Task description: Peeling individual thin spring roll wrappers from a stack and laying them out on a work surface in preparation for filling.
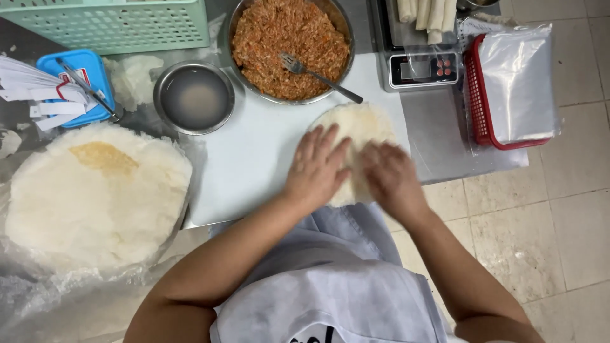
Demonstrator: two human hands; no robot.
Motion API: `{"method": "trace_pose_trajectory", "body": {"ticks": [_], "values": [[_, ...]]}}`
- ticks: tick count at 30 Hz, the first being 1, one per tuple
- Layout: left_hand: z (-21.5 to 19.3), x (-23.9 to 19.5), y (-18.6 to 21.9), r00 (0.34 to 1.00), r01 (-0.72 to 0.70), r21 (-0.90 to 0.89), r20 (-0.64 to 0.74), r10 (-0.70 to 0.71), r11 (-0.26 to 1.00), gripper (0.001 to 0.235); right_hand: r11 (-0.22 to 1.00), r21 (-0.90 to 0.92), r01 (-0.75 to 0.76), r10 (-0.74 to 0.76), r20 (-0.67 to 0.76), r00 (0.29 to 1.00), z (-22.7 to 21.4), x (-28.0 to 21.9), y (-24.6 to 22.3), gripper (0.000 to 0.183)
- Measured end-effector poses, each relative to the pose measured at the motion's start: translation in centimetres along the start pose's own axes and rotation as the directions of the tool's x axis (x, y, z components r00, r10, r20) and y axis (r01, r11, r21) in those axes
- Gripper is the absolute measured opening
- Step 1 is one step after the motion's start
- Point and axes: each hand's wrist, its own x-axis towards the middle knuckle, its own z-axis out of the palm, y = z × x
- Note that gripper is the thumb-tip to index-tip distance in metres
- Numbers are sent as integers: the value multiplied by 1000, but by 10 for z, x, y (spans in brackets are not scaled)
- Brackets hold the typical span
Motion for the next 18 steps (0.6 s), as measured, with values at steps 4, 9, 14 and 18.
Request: {"method": "trace_pose_trajectory", "body": {"ticks": [4, 9, 14, 18], "values": [[-23, 0, 7, 827, 138, -42, 555, -92, 990, 79, 999, -43, 23, -14, 193, 981, 3, -33, -10, 38], [-17, -3, 4, 815, 126, -36, 573, -83, 991, 86, 938, -262, -226, 297, 271, 916, -7, -98, 84, 24], [-8, -13, 4, 847, 95, -55, 529, -52, 994, 86, 857, -371, -358, 418, 93, 904, 0, -91, 94, 22], [12, -39, 7, 943, -151, 47, 307, 130, 987, 77, 986, -118, -122, 127, 40, 991, 20, -25, 24, 40]]}}
